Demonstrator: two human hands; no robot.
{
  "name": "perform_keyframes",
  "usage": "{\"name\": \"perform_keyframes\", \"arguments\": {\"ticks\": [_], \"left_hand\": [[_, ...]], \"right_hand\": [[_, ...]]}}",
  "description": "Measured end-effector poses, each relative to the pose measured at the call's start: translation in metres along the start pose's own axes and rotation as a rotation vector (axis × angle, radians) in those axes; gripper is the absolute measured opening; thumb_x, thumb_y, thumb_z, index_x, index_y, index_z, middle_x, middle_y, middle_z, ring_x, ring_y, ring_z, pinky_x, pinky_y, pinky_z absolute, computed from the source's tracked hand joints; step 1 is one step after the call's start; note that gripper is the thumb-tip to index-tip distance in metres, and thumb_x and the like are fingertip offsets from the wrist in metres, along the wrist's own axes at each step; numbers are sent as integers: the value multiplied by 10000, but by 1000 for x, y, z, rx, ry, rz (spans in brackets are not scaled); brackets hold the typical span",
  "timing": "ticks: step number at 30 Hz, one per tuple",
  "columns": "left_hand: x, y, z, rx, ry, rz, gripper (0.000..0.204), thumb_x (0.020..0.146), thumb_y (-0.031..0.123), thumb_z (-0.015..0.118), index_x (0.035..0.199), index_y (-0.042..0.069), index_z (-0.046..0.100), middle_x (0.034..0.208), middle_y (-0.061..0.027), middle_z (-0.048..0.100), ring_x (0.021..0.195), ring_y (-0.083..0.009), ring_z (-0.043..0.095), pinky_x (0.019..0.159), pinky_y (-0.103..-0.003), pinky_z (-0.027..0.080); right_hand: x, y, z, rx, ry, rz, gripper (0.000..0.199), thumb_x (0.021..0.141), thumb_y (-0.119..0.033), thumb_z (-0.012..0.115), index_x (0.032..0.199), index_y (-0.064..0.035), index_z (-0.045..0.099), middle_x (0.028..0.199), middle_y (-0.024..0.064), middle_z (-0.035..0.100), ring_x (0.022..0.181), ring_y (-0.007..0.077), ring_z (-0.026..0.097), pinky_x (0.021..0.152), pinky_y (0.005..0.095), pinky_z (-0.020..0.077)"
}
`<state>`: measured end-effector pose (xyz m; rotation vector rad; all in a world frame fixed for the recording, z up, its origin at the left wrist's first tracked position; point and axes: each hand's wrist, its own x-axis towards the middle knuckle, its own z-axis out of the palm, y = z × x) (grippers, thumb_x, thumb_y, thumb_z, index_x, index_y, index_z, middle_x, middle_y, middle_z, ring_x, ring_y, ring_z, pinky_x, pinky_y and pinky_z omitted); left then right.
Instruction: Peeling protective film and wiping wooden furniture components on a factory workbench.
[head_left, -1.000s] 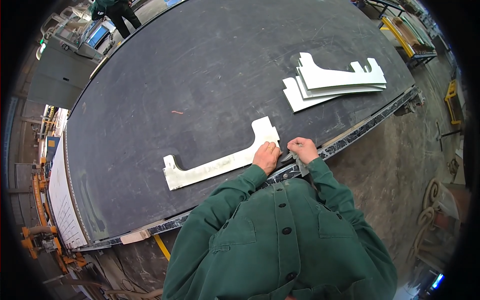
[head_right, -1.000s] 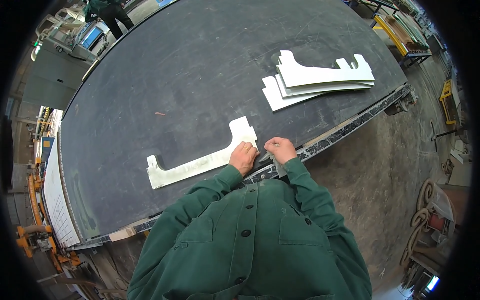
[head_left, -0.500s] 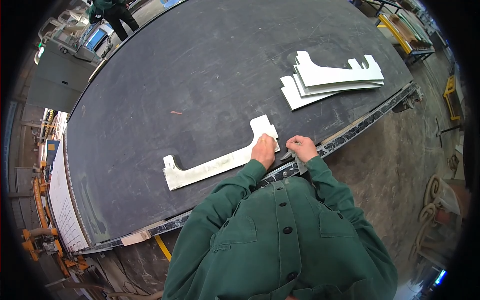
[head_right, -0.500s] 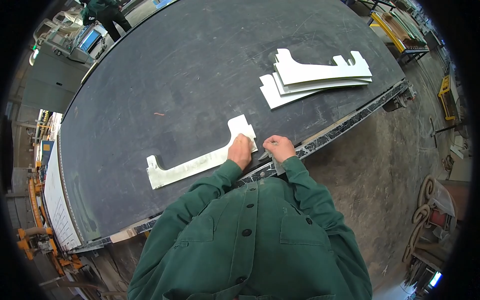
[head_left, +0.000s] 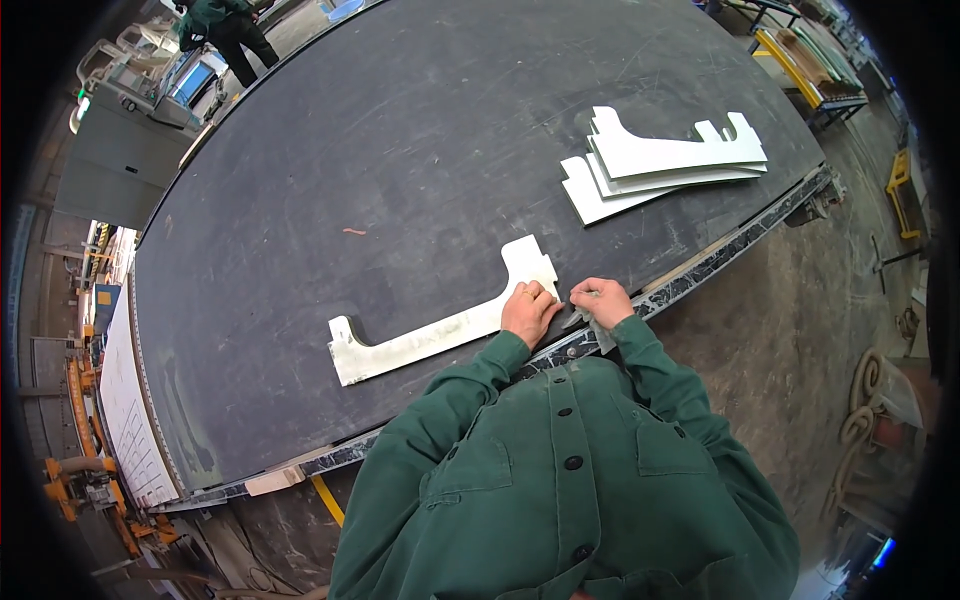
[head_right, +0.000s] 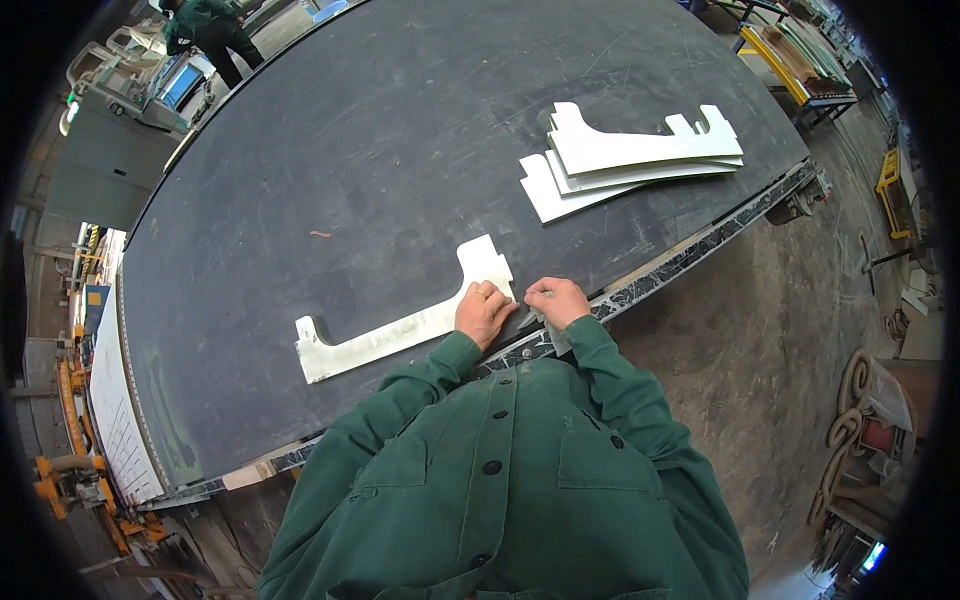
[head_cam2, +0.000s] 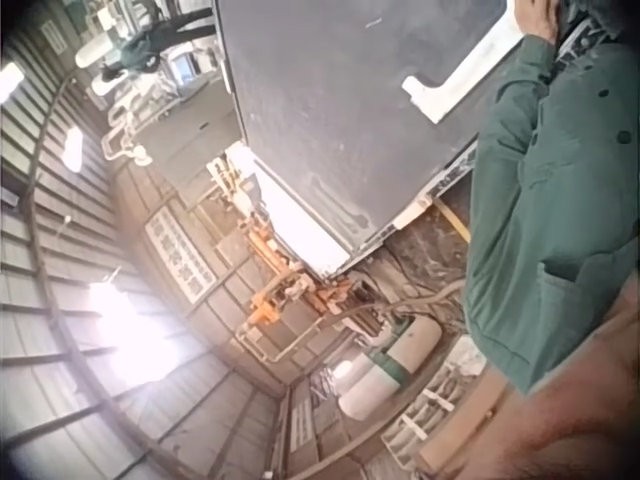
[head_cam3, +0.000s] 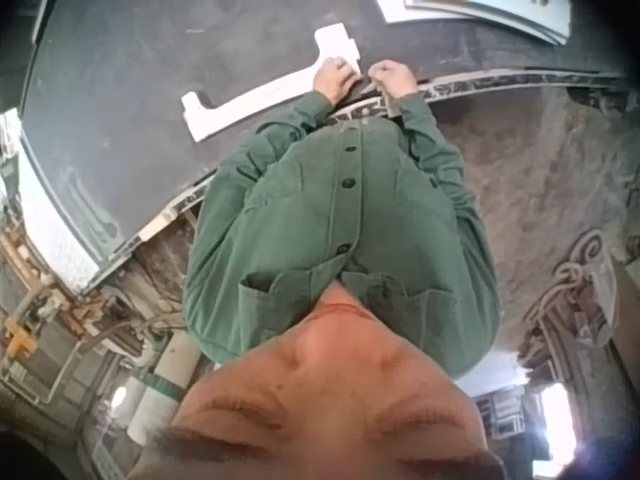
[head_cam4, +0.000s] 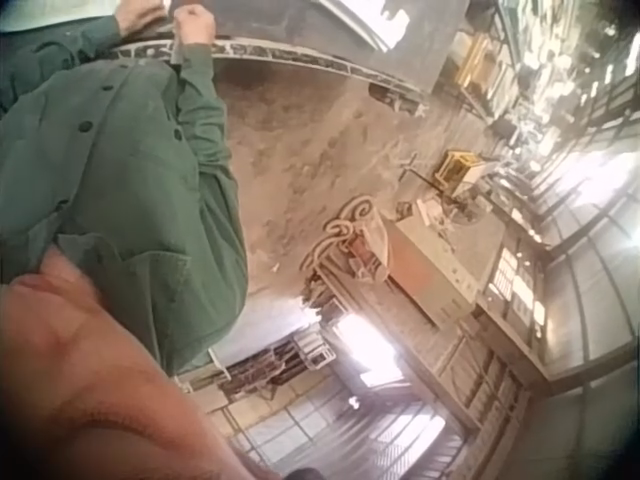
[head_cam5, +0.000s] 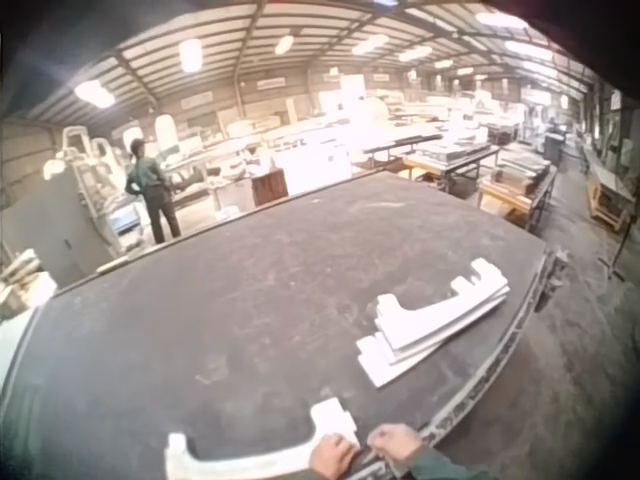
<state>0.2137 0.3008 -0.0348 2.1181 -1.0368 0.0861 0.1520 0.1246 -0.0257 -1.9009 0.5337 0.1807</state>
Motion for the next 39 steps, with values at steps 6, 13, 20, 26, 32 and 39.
{"name": "perform_keyframes", "arguments": {"ticks": [6,13,20,26,32,39], "left_hand": [[1,1,6,30,31,26,139,732,128,656,747,40,549,787,-102,495,714,-277,477,617,-381,411],[-1,0,6,200,1,2,149,782,125,589,775,24,480,780,-143,476,732,-309,483,623,-390,419],[2,-9,1,-8,41,-42,155,805,108,584,793,8,465,766,-151,487,718,-327,497,615,-407,406],[3,-5,-4,-149,42,-103,200,794,142,619,837,5,480,807,-160,490,729,-339,501,617,-405,413],[8,4,-3,2,36,-122,278,774,210,655,862,5,488,874,-158,480,762,-337,511,626,-402,431],[12,2,-1,117,-90,-166,250,799,219,618,821,10,482,865,-160,482,791,-341,524,629,-416,447]], "right_hand": [[-2,-17,-1,-108,-119,67,245,702,-295,671,832,-89,688,771,100,661,731,223,624,715,318,474],[-8,-40,7,-224,-107,123,262,688,-359,695,814,-130,692,775,83,663,772,258,626,726,343,472],[-11,-56,14,-355,11,203,254,695,-365,692,809,-137,690,794,88,664,804,276,624,728,367,472],[-7,-52,12,-342,-30,218,254,711,-353,697,814,-122,680,791,103,660,780,273,626,714,357,472],[-5,-45,12,-371,-4,180,261,686,-346,708,818,-123,677,797,95,661,777,270,624,717,349,472],[-9,-51,9,-337,-53,157,280,692,-359,708,844,-125,680,803,94,665,786,259,625,729,347,471]]}}
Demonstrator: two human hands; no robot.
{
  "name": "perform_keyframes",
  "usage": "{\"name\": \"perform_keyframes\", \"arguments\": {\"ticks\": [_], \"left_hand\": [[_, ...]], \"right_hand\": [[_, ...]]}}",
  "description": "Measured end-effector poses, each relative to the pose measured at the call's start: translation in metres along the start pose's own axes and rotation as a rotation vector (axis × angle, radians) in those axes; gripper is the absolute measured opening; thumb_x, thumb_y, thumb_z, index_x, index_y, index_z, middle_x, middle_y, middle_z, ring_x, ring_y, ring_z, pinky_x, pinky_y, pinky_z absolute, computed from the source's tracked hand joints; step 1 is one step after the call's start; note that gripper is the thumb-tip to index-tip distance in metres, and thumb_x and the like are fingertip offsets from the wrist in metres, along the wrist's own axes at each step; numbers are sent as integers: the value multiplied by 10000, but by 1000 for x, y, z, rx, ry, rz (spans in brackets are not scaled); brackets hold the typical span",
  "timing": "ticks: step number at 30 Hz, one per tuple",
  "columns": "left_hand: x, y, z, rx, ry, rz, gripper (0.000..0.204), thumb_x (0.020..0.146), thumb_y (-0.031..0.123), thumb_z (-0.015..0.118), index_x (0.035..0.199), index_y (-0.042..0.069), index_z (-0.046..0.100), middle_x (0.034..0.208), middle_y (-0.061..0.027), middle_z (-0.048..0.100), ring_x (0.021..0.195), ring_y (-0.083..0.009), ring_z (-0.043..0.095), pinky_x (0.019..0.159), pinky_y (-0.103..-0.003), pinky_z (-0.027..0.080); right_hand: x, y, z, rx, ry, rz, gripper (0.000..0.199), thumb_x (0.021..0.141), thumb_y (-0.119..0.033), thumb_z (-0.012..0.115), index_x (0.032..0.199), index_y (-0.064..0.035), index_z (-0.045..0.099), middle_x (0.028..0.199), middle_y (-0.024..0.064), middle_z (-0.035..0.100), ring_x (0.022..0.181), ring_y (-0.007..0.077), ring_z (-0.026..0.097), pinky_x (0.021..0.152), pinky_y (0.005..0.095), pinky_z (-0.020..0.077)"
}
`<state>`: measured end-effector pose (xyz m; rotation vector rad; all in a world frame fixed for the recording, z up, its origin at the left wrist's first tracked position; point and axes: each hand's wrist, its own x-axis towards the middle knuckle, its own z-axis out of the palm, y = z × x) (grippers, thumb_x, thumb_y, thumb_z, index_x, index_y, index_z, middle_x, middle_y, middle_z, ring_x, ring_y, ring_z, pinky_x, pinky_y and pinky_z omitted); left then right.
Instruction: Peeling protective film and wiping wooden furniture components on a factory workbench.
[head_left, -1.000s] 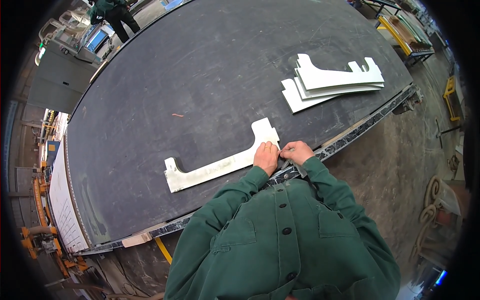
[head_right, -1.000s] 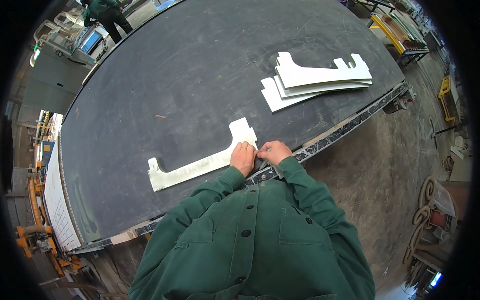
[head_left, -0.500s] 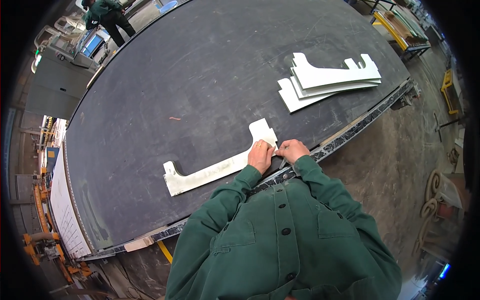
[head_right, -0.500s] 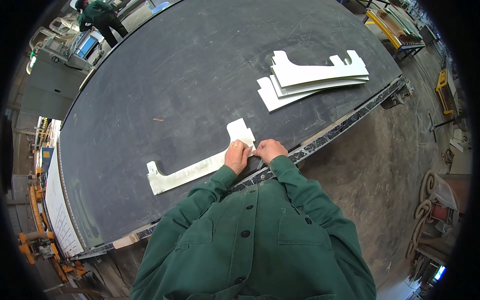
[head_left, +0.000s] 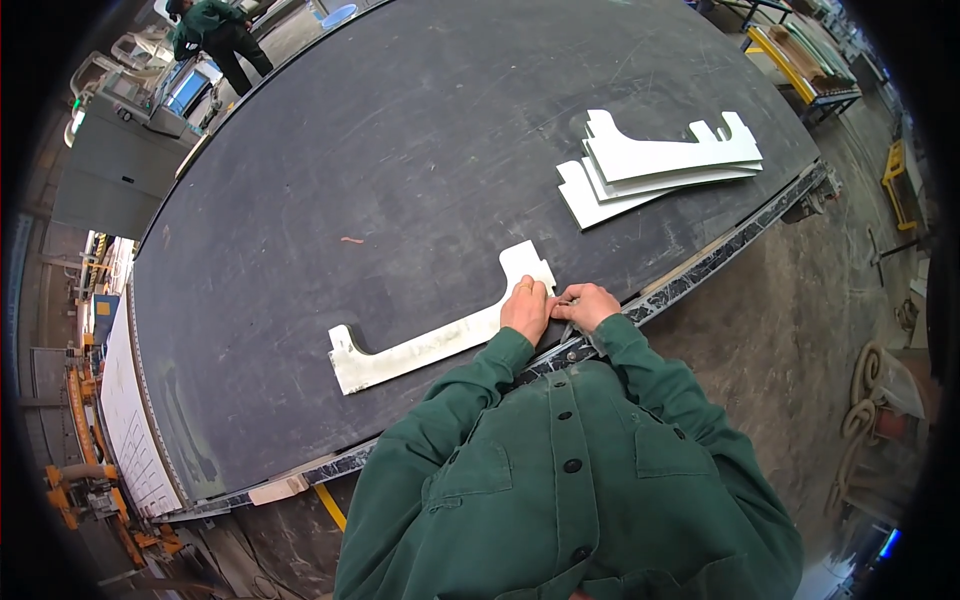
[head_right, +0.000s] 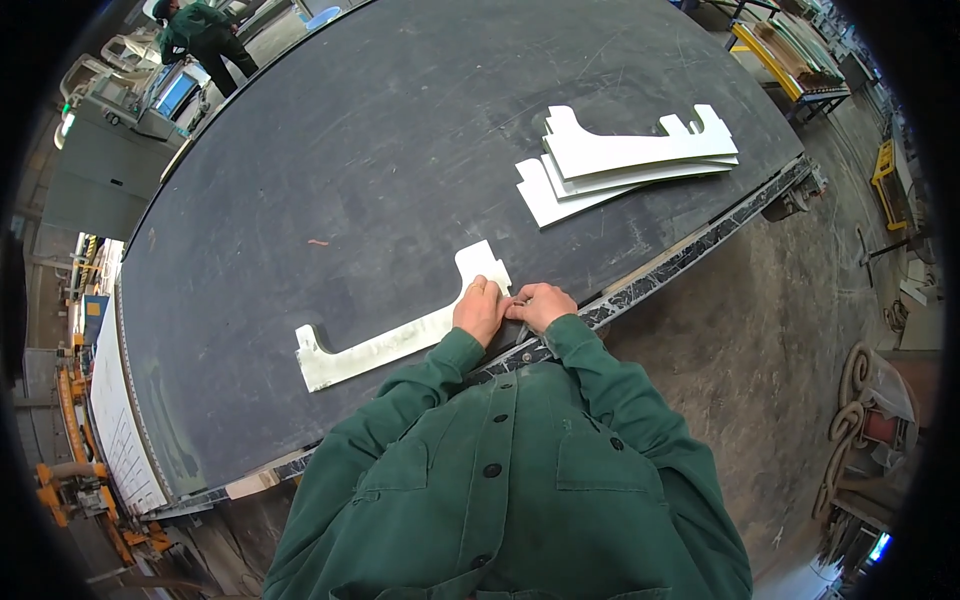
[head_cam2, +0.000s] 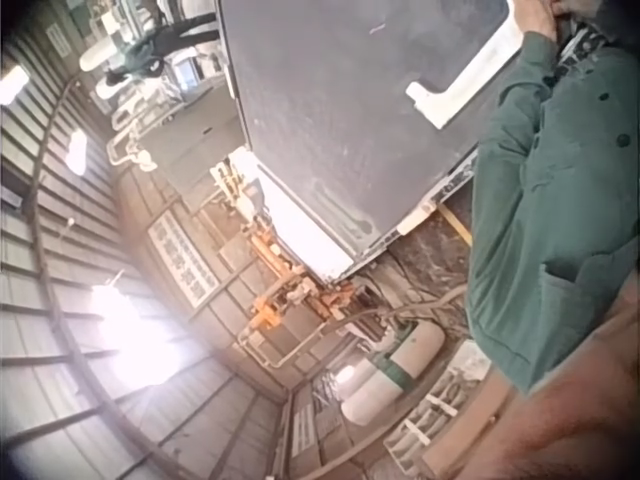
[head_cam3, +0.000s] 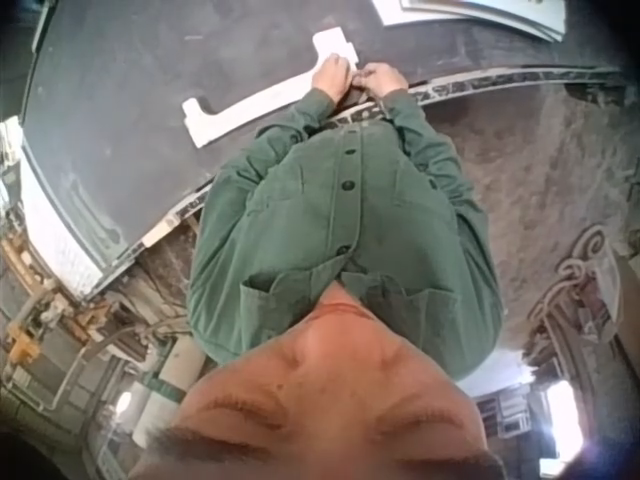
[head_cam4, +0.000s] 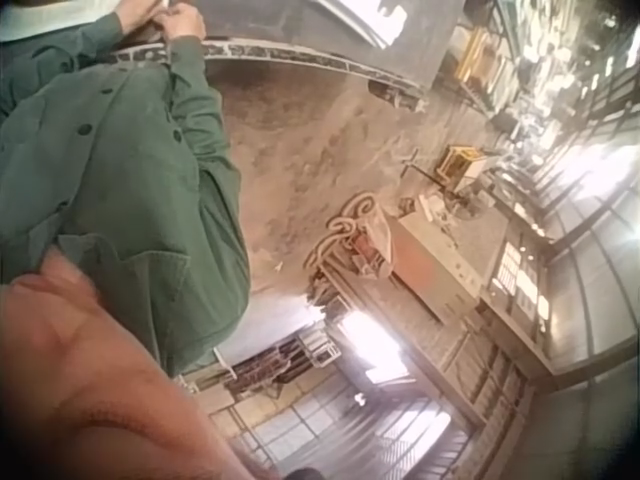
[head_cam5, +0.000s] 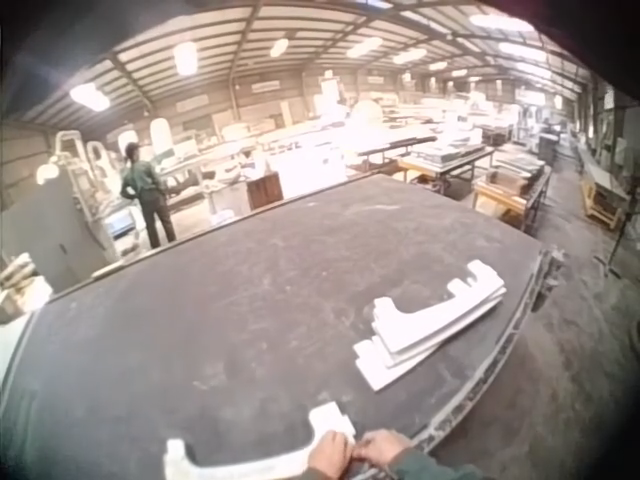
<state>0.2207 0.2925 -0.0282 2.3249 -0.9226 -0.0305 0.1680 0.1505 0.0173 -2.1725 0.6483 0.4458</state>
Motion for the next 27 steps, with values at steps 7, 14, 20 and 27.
{"name": "perform_keyframes", "arguments": {"ticks": [7,14,20,27], "left_hand": [[5,-9,4,103,-82,82,226,829,204,570,832,0,473,863,-172,496,781,-345,539,620,-426,454],[1,-19,6,-98,53,-55,218,846,164,572,803,-8,444,762,-185,514,678,-360,544,586,-431,425],[-5,-28,4,-453,137,-192,181,845,138,588,808,8,466,714,-148,546,658,-302,534,596,-384,429],[10,-8,-16,-402,104,-165,314,768,243,685,889,23,496,810,-100,508,655,-232,539,589,-333,438]], "right_hand": [[0,-6,4,-32,48,54,266,710,-371,697,814,-126,675,808,93,664,801,260,624,724,350,468],[1,-11,0,-64,11,86,259,698,-381,709,788,-141,671,804,81,662,804,253,623,727,357,467],[1,-12,-1,-41,-9,108,275,686,-391,720,773,-136,666,795,72,660,806,252,623,730,353,466],[1,-14,-1,-66,-2,91,243,705,-351,689,789,-125,665,814,79,662,827,268,617,737,361,467]]}}
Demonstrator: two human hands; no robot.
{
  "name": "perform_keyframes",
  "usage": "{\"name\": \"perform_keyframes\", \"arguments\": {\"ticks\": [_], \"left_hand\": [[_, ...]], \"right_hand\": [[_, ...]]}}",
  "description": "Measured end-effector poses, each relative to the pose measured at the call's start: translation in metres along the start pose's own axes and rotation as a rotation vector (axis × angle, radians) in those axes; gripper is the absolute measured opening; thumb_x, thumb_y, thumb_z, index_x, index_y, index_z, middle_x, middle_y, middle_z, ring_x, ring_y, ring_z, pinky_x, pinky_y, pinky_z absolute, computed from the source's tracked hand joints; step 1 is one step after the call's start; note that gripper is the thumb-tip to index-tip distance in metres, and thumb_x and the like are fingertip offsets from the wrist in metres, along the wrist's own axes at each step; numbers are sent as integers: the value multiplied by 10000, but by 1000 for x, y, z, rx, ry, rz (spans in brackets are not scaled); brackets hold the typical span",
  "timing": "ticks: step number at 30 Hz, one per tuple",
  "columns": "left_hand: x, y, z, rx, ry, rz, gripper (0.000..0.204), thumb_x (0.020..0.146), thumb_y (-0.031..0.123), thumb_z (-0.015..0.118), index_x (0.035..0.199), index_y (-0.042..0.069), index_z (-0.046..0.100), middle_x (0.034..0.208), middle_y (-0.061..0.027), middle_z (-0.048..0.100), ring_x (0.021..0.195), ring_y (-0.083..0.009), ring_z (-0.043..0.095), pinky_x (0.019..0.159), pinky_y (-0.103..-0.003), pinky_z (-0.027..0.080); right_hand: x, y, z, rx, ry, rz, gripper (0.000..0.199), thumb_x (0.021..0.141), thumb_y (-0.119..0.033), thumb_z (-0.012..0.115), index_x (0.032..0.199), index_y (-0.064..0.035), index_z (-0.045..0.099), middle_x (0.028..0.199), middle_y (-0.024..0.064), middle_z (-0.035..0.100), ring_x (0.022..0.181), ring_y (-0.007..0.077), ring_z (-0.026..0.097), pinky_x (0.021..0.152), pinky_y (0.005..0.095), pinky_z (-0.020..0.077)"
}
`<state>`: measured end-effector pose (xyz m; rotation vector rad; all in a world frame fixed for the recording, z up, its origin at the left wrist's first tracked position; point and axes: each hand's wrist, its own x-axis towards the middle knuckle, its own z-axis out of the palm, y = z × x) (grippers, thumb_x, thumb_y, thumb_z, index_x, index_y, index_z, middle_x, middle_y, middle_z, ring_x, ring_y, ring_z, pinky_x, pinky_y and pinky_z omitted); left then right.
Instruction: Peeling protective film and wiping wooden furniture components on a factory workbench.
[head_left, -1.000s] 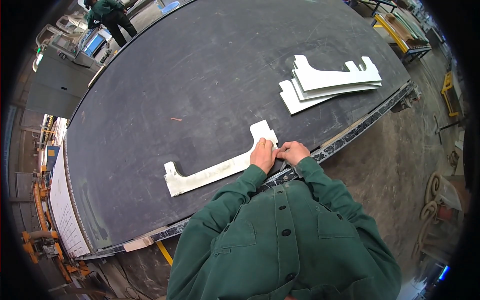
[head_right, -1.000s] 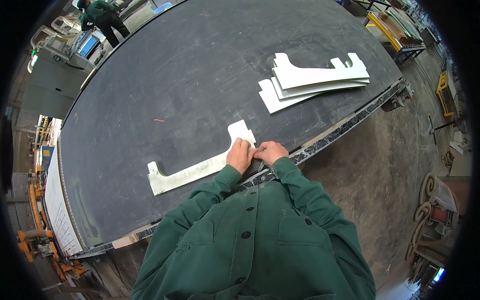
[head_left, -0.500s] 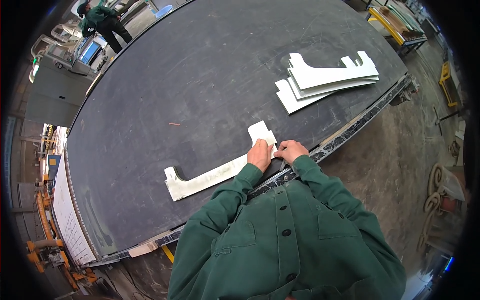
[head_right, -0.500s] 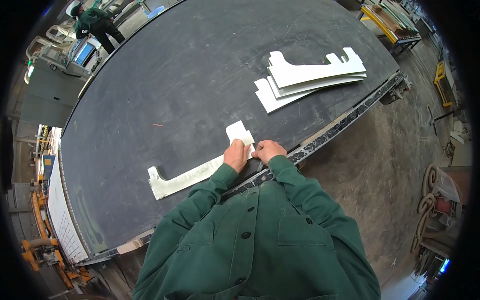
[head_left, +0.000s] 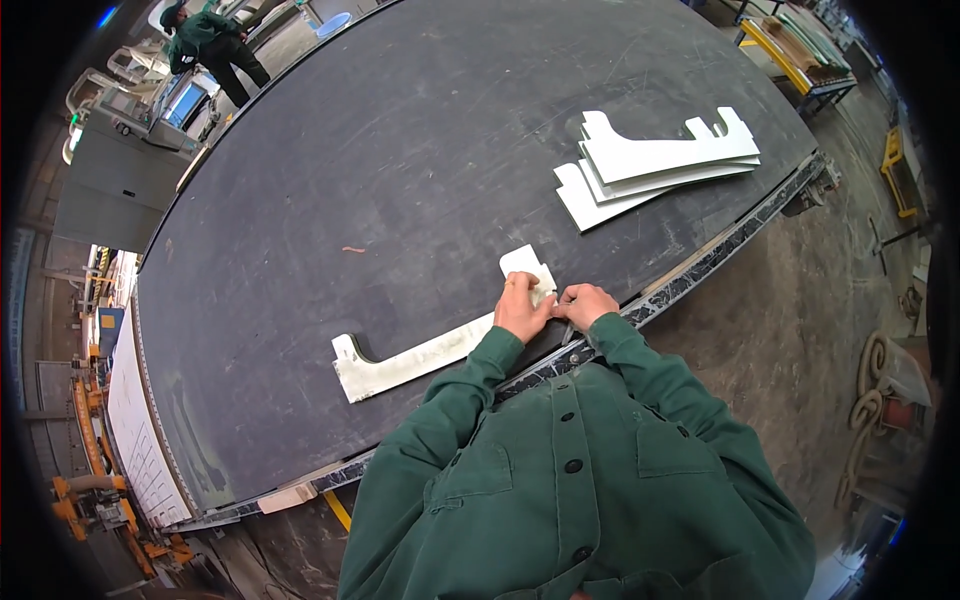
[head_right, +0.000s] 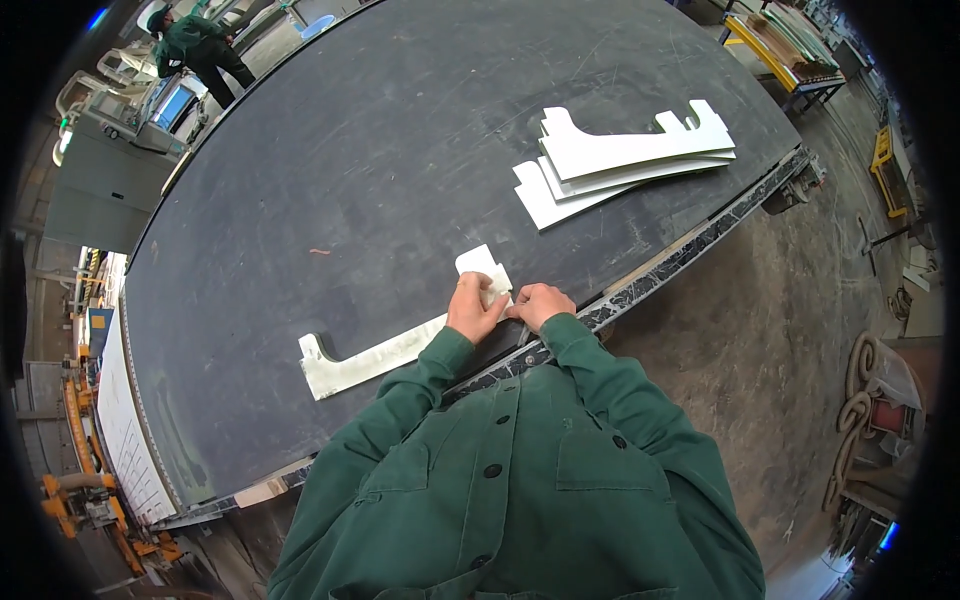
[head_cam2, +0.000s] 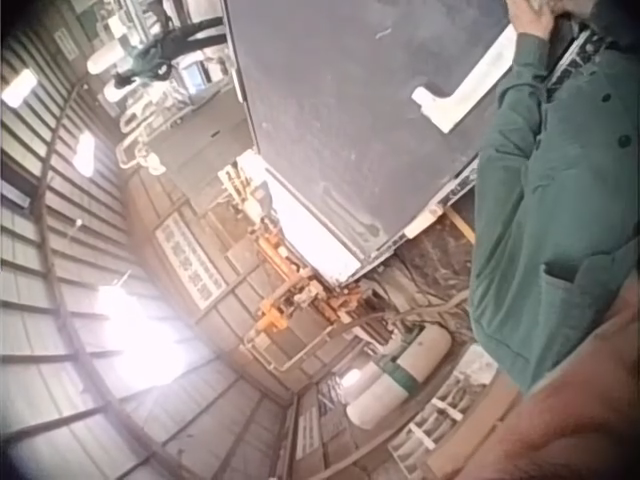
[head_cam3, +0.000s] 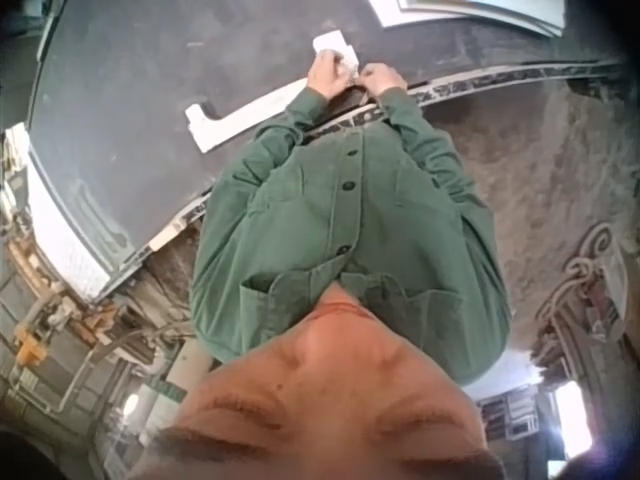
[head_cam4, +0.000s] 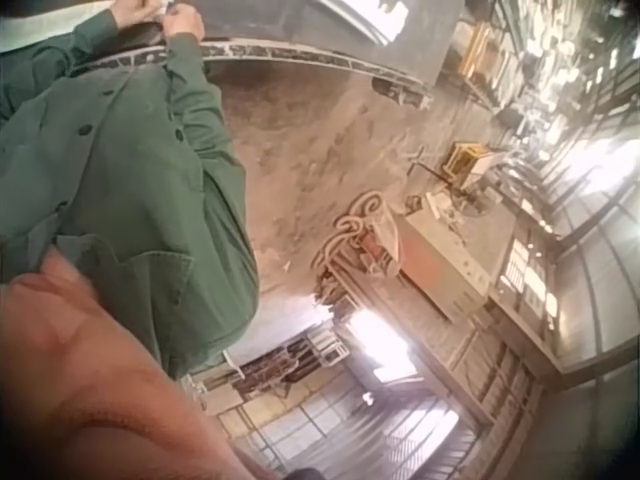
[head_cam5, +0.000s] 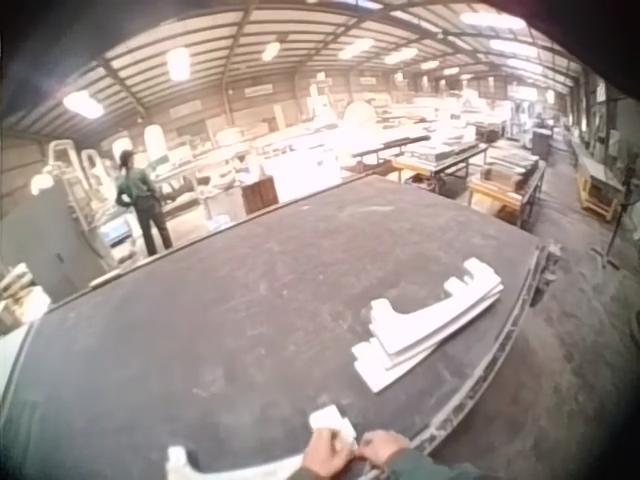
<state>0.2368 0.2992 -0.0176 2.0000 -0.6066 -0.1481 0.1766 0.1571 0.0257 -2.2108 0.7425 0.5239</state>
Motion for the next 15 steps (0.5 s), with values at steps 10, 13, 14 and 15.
{"name": "perform_keyframes", "arguments": {"ticks": [10,13,14,15], "left_hand": [[14,-5,1,462,-125,299,332,693,319,712,884,80,581,911,-75,518,838,-259,541,675,-370,465],[17,-10,4,490,-161,356,263,720,278,685,865,84,581,863,-69,513,790,-254,530,657,-368,455],[18,-12,4,483,-177,371,231,730,255,674,836,78,571,846,-68,510,780,-253,527,647,-367,452],[19,-14,5,475,-192,386,202,739,232,664,807,72,560,830,-67,506,770,-252,523,638,-366,449]], "right_hand": [[0,4,2,9,13,-39,283,708,-375,680,835,-123,663,852,75,662,855,270,615,753,369,469],[1,9,3,19,8,-24,278,702,-380,689,808,-124,661,824,68,662,833,259,619,741,362,472],[2,9,3,22,6,-25,277,699,-384,693,795,-126,660,811,65,662,822,253,621,735,359,473],[2,9,3,23,6,-24,277,699,-384,693,795,-126,660,811,65,662,822,253,621,735,359,473]]}}
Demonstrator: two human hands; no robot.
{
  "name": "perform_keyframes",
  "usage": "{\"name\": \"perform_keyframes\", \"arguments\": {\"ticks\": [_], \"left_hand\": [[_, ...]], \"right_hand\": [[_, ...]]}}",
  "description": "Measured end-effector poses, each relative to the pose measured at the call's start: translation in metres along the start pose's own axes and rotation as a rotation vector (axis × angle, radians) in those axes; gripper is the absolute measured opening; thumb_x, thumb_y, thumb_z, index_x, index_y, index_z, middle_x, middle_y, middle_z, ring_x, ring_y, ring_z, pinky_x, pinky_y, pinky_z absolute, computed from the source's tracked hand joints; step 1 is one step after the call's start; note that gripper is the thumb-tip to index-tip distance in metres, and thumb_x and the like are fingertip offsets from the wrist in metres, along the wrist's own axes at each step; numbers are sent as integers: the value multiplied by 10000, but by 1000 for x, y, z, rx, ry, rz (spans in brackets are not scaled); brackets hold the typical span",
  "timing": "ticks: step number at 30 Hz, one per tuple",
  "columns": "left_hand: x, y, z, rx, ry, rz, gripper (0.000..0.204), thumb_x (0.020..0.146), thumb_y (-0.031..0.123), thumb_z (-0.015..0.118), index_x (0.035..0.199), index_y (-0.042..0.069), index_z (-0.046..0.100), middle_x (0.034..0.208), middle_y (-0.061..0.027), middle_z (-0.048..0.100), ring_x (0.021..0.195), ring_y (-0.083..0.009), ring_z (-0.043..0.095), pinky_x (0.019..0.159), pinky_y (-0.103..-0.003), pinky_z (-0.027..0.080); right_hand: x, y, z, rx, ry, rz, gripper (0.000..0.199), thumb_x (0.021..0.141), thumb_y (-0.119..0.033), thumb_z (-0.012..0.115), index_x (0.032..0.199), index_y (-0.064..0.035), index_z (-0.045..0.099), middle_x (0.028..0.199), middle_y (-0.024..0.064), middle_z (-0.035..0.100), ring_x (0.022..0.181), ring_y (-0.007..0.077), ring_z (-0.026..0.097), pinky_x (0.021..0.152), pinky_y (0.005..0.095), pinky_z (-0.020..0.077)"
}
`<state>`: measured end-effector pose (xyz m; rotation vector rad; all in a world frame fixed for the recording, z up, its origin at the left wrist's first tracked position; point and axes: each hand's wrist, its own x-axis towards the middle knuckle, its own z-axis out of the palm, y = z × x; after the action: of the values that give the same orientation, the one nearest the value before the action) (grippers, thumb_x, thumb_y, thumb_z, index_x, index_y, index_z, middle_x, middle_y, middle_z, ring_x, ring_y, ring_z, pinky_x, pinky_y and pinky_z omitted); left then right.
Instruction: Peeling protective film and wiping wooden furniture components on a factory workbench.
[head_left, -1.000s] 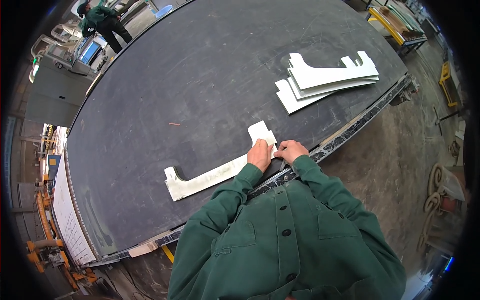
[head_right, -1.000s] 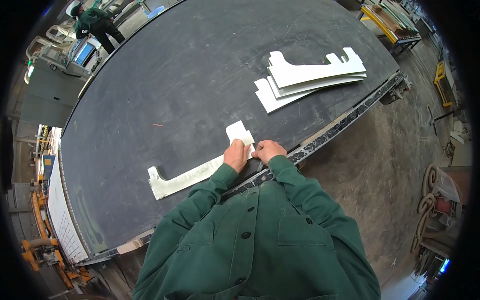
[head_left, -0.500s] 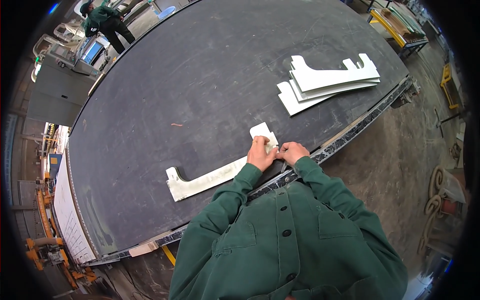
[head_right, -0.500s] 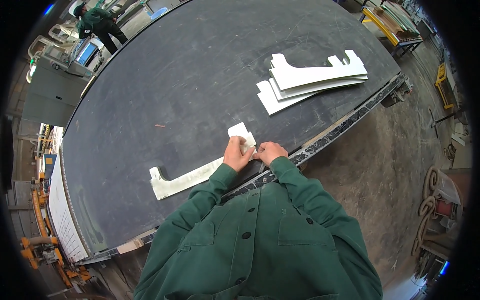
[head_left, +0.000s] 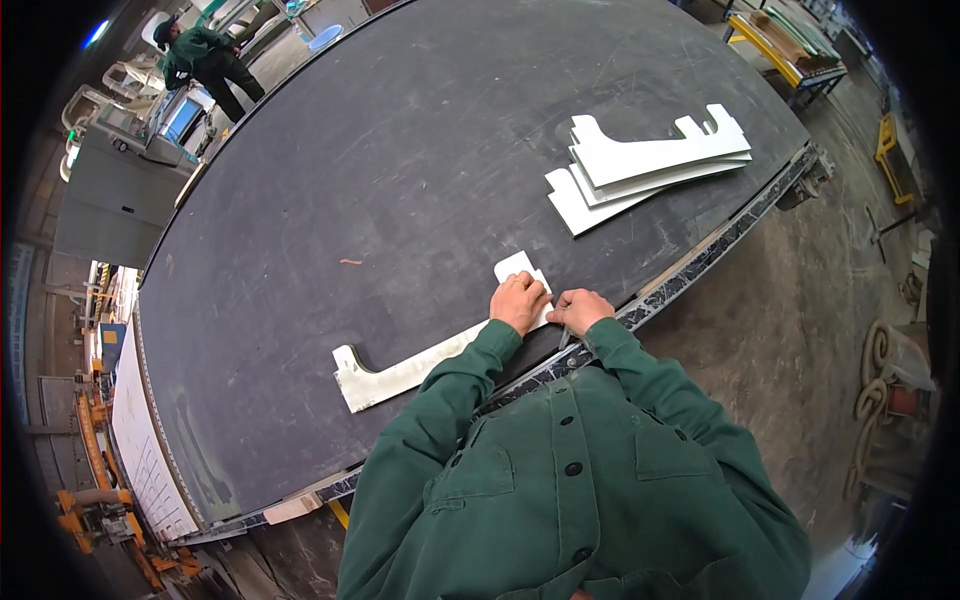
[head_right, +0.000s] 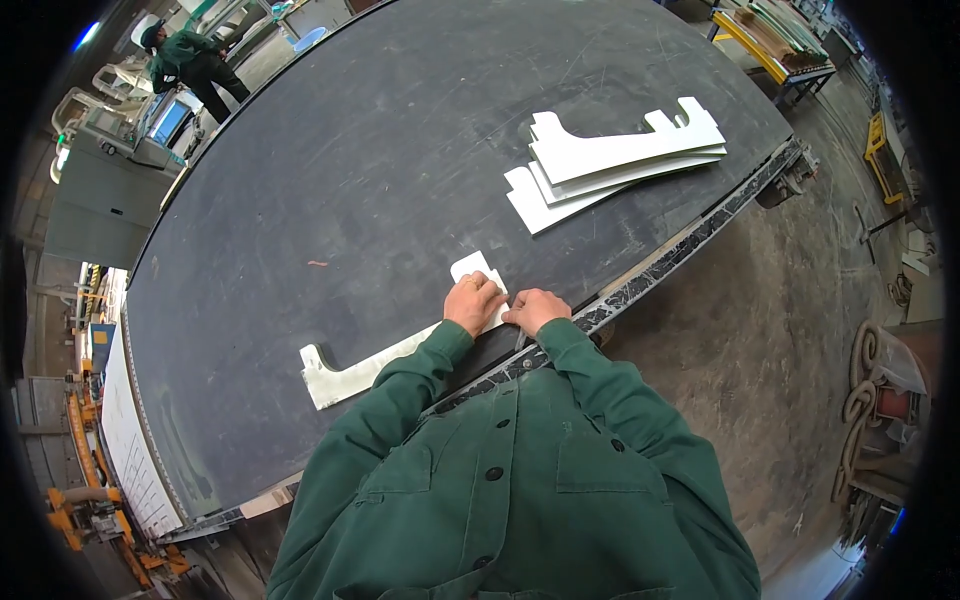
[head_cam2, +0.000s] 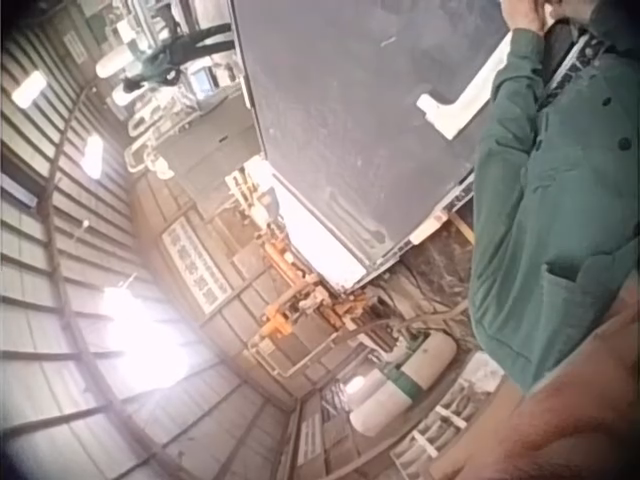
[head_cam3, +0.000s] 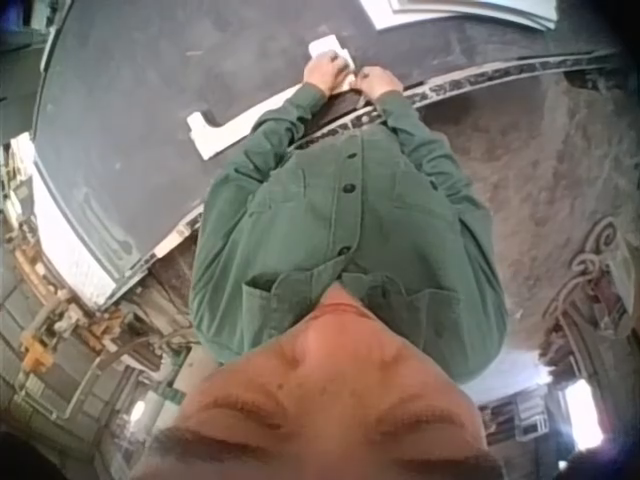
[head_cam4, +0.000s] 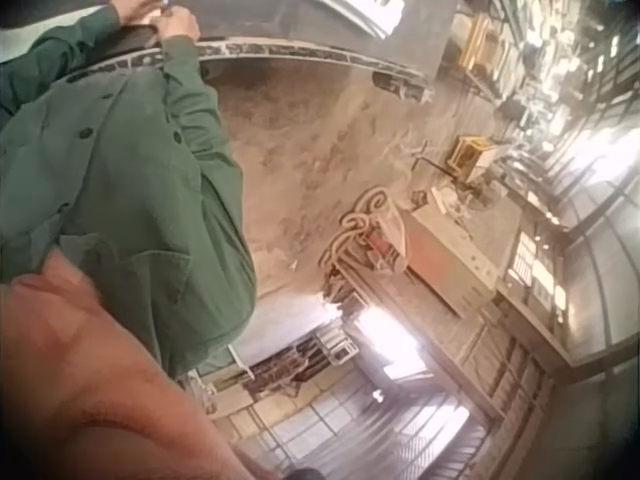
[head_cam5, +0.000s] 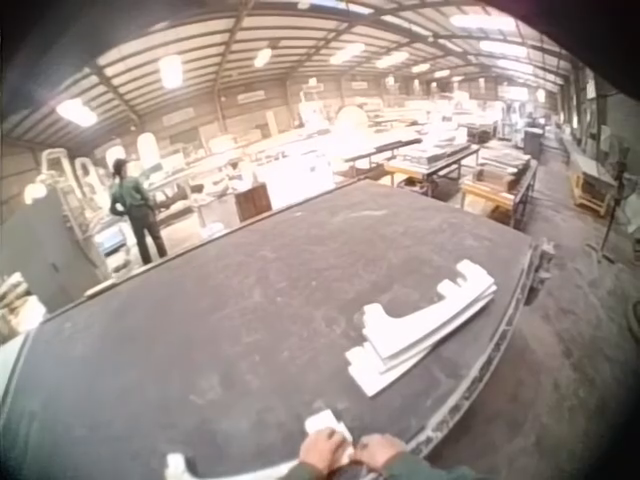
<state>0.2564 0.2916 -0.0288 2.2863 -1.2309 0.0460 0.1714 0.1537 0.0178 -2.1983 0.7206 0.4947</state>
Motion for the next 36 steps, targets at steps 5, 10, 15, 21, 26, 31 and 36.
{"name": "perform_keyframes", "arguments": {"ticks": [5,10,15,21,26,31,36], "left_hand": [[0,1,12,138,43,82,190,779,206,613,780,47,510,809,-86,505,765,-260,523,628,-354,449],[2,-3,12,206,-29,83,206,824,223,565,821,32,488,797,-111,506,777,-269,535,642,-363,458],[7,-11,5,19,-141,113,208,842,221,548,818,27,477,804,-135,509,805,-287,544,665,-387,459],[1,0,18,136,36,88,175,810,175,565,797,29,470,770,-134,481,739,-287,517,637,-378,439],[-3,6,21,123,130,21,152,800,129,568,784,24,459,751,-140,463,711,-294,501,619,-378,425],[-4,10,23,74,330,-57,148,786,81,593,774,20,458,737,-147,474,691,-318,504,598,-397,416],[-6,7,24,-75,386,-185,147,815,106,583,791,20,466,741,-164,507,686,-344,518,605,-418,420]], "right_hand": [[1,-3,1,-44,3,-6,286,703,-398,697,790,-128,659,813,67,665,828,250,623,737,359,473],[2,-1,2,-45,3,-8,305,689,-417,712,775,-130,655,798,76,661,817,258,624,733,362,468],[3,-1,1,-39,-11,-14,313,692,-428,706,767,-129,652,790,76,659,819,259,624,733,362,468],[4,0,3,-70,-2,-31,316,691,-433,699,769,-132,645,793,82,658,821,269,622,734,370,467],[0,-4,-1,-101,-21,-18,273,726,-389,679,795,-127,646,822,71,666,839,257,625,731,365,473],[0,-3,-2,-81,-26,-3,273,718,-382,683,793,-123,645,815,68,663,836,254,623,733,364,471],[-1,-5,-5,-51,-25,-14,269,704,-376,691,782,-122,649,811,61,662,830,254,621,734,369,469]]}}
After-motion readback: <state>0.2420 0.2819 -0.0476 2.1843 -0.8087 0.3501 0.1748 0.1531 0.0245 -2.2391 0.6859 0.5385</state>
